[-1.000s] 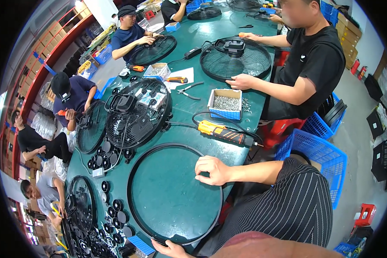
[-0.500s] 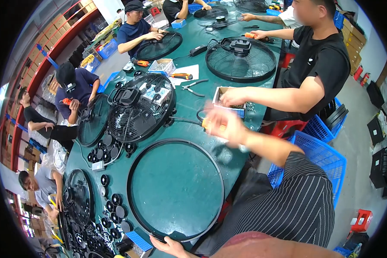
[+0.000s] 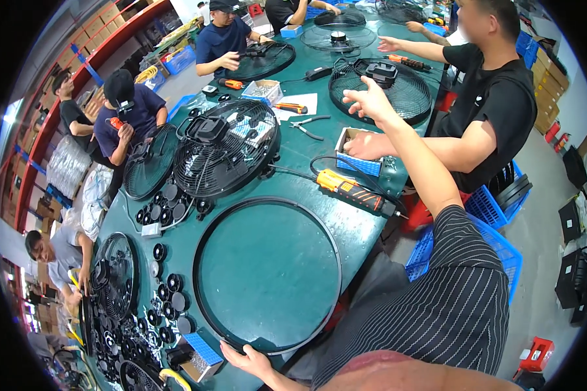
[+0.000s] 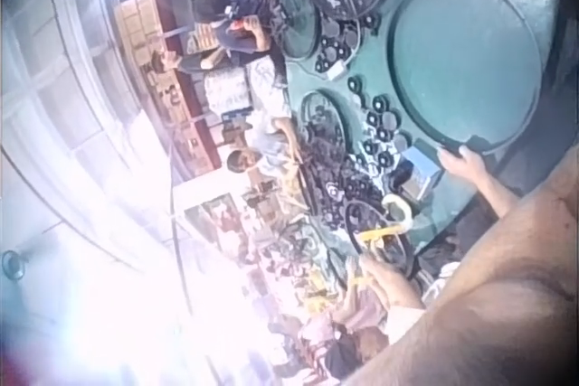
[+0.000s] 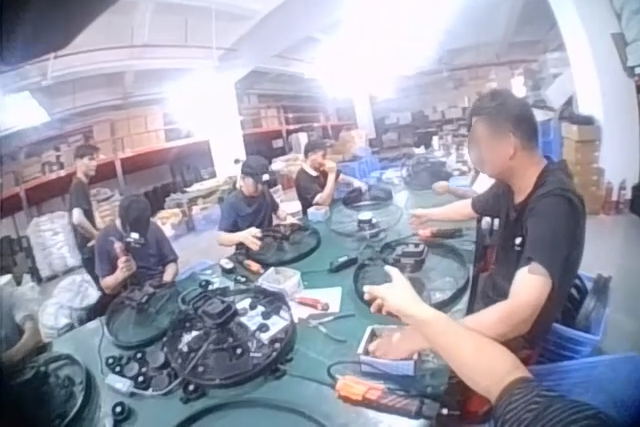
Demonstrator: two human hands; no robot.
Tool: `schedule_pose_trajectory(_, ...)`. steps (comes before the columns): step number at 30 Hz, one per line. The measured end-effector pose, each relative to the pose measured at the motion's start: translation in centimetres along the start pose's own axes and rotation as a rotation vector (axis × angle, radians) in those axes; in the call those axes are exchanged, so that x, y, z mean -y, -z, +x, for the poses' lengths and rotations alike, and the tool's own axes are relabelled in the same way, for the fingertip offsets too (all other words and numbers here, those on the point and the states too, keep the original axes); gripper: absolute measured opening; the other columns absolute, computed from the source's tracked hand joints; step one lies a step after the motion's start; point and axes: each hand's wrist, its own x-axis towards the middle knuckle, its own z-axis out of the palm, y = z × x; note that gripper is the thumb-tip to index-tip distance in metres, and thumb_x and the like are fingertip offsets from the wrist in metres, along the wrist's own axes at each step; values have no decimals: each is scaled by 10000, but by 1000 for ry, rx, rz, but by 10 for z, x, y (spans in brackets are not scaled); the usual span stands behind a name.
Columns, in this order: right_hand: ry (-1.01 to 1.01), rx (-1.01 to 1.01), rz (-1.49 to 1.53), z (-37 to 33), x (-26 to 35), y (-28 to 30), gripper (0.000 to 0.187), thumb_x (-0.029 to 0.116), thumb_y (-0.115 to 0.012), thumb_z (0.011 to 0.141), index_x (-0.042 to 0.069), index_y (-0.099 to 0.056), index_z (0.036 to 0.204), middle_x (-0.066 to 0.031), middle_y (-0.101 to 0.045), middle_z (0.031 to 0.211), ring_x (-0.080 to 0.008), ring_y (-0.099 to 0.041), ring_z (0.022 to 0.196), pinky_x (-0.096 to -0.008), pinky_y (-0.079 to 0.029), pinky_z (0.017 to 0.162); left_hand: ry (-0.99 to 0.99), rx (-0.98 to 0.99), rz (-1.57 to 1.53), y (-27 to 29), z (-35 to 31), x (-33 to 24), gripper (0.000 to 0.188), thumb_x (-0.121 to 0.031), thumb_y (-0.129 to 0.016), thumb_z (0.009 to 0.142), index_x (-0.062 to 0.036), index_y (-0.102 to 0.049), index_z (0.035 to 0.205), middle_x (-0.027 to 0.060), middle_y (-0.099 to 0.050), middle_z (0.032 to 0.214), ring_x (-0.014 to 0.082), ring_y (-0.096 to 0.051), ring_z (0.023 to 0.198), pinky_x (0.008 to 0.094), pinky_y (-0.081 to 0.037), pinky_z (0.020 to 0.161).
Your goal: Assembling industrial fans by using an electric screwdriver to attach handles and rims to the fan guards and housing.
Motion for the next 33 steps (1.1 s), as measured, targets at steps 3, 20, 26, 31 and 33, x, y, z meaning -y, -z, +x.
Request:
schedule_pose_trajectory(3,-3,37,-7,4,-5,4,950,190,-756,853,-37,-137,1536,-148,-709,946,-146,-648,626,-240,-433,472,-24,0,-10,0,0,4,640,-77,-472,785,79,-450,1406,286,-461,1426,419,-405,1349,503,-277,1157)
schedule_pose_trajectory(20,794,-269,-1557,142,21,29,987,312,-873,650,41,-376,1458,-226,-350,1518,-370,-309,1441,-497,-301,1163,106,-113,-333,13,3,-17,519,-122,-594,951,68,-443,1409,242,-504,1400,346,-490,1290,427,-346,1109)
schedule_pose_trajectory(26,1397,-516,-1276,140,21,7,524,472,-794,745,95,-618,1064,-135,-627,1148,-264,-588,1007,-385,-443,830,-100,-137,-145,35,30,-65,560,-92,-674,879,35,-484,1390,223,-489,1410,364,-433,1336,436,-299,1136)
schedule_pose_trajectory(31,1394,-530,-1168,135,42,-2,472,572,-732,808,113,-647,736,-30,-599,707,-225,-588,679,-310,-443,643,-351,-70,-147,35,72,-114,510,-85,-706,831,1,-560,1313,196,-539,1357,360,-479,1307,439,-358,1110)
schedule_pose_trajectory(33,1250,-510,-1146,132,71,0,419,505,-745,816,95,-662,795,-71,-621,752,-258,-606,725,-347,-457,664,-476,-32,-153,30,90,-137,498,-96,-724,810,-11,-583,1280,190,-550,1347,364,-493,1293,449,-377,1094)
